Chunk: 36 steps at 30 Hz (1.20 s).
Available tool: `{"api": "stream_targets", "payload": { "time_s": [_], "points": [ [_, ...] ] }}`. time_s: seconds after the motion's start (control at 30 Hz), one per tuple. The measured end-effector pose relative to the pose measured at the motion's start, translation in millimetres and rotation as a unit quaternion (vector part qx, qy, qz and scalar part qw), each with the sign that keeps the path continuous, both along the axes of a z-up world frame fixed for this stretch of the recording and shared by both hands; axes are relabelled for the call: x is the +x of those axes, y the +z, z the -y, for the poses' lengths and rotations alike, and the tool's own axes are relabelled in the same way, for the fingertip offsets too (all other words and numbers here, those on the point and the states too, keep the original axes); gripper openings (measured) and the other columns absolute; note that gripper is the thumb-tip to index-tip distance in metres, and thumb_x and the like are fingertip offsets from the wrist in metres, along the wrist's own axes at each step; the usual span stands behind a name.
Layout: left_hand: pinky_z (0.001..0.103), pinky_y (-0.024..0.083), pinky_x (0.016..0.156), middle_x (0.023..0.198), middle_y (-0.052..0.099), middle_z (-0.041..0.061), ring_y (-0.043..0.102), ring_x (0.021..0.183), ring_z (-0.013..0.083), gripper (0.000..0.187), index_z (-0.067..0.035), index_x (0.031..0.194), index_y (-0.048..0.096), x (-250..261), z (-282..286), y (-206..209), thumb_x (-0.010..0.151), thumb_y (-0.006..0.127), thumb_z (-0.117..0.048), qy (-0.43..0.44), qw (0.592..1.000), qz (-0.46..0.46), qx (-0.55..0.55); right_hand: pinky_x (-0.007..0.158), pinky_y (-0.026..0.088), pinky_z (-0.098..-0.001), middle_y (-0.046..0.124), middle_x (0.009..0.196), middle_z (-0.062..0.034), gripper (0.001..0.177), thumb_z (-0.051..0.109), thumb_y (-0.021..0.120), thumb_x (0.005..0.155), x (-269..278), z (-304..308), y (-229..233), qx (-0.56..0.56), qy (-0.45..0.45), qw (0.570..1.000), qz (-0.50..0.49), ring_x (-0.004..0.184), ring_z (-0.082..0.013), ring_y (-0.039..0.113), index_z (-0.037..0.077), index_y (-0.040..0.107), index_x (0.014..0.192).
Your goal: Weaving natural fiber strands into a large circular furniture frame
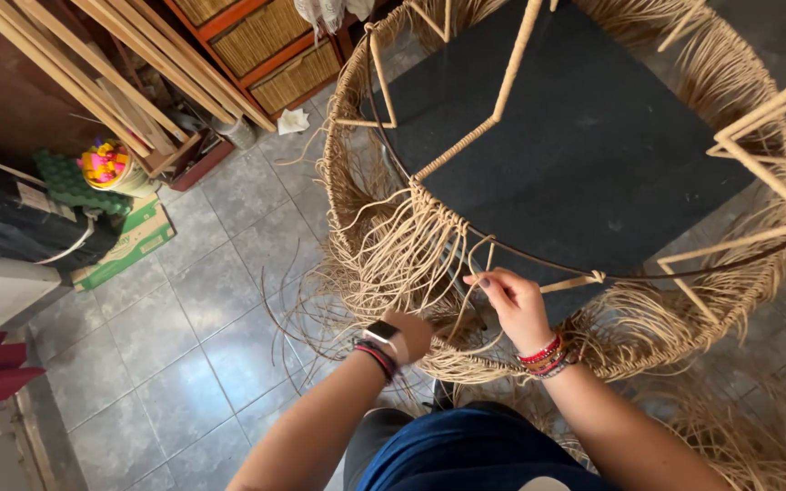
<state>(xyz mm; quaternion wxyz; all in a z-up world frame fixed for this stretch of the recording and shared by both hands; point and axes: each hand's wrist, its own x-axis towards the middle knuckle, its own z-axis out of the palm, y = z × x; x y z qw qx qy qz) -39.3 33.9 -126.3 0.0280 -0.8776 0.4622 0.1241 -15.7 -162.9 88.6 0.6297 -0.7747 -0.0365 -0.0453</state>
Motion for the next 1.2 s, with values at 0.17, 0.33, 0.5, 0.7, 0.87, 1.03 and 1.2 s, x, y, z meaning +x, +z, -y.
{"api": "stream_targets", "payload": {
  "time_s": [0.17, 0.33, 0.5, 0.7, 0.87, 1.03, 1.2],
  "points": [
    [0.038, 0.055, 0.084, 0.086, 0.068, 0.0, 0.073, 0.092, 0.025, 0.021, -0.02, 0.108, 0.063, 51, 25, 153, 0.096, 0.064, -0.038, 0.16, 0.911, 0.072, -0.372, 0.049, 0.045, -0.0247, 0.057, 0.053, 0.0009, 0.015, 0.013, 0.066, 0.098, 1, 12, -56, 0.041, -0.021, 0.998, -0.045, 0.053, -0.0051, 0.049, 0.006, 0.078, 0.093],
    [0.044, 0.048, 0.095, 0.089, 0.06, -0.001, 0.064, 0.104, 0.0235, 0.025, -0.019, 0.097, 0.064, 72, 41, 183, 0.104, 0.047, -0.035, 0.101, 0.859, 0.23, -0.445, 0.044, 0.041, -0.0194, 0.059, 0.056, 0.0005, 0.017, 0.011, 0.059, 0.102, -4, 10, -58, 0.058, -0.058, 0.996, -0.044, 0.048, -0.002, 0.048, 0.006, 0.074, 0.095],
    [0.055, 0.045, 0.104, 0.091, 0.061, 0.006, 0.064, 0.117, 0.0312, 0.022, -0.014, 0.089, 0.06, 95, 56, 192, 0.102, 0.044, -0.024, 0.08, 0.827, 0.213, -0.513, 0.042, 0.037, -0.0141, 0.045, 0.061, 0.0081, 0.011, 0.013, 0.046, 0.108, -10, 4, -29, 0.161, -0.066, 0.982, -0.068, 0.05, 0.0016, 0.042, 0.012, 0.054, 0.115],
    [0.039, 0.057, 0.091, 0.079, 0.061, 0.0, 0.072, 0.073, 0.0206, 0.016, -0.016, 0.091, 0.063, 125, 64, 187, 0.098, 0.05, -0.022, 0.073, 0.826, 0.194, -0.524, 0.037, 0.035, -0.0148, 0.033, 0.054, 0.0083, 0.019, 0.01, 0.04, 0.11, -10, 7, -21, 0.162, -0.069, 0.983, -0.055, 0.041, 0.0009, 0.039, 0.005, 0.058, 0.107],
    [0.035, 0.06, 0.073, 0.077, 0.06, -0.004, 0.072, 0.068, 0.0217, 0.014, -0.024, 0.101, 0.065, 134, 74, 173, 0.098, 0.051, -0.023, 0.166, 0.836, 0.166, -0.496, 0.035, 0.036, -0.0166, 0.046, 0.056, 0.0034, 0.021, 0.005, 0.042, 0.107, -8, 12, -37, 0.109, -0.095, 0.988, -0.048, 0.039, -0.0016, 0.042, 0.003, 0.063, 0.108],
    [0.034, 0.059, 0.065, 0.078, 0.061, -0.003, 0.07, 0.063, 0.0241, 0.011, -0.025, 0.102, 0.062, 134, 83, 200, 0.1, 0.051, -0.024, 0.237, 0.833, 0.148, -0.478, 0.037, 0.037, -0.0155, 0.053, 0.058, 0.0004, 0.018, 0.005, 0.046, 0.105, -20, 10, -49, 0.067, -0.107, 0.99, -0.066, 0.042, -0.0009, 0.047, 0.003, 0.064, 0.104],
    [0.046, 0.057, 0.061, 0.078, 0.061, 0.001, 0.066, 0.055, 0.035, 0.014, -0.027, 0.101, 0.061, 137, 98, 199, 0.103, 0.047, -0.03, 0.329, 0.819, 0.163, -0.441, 0.045, 0.046, -0.0231, 0.066, 0.069, -0.008, 0.019, 0.005, 0.05, 0.103, -36, 17, -71, -0.021, -0.095, 0.993, -0.064, 0.047, -0.0096, 0.056, 0.004, 0.069, 0.101]
  ]
}}
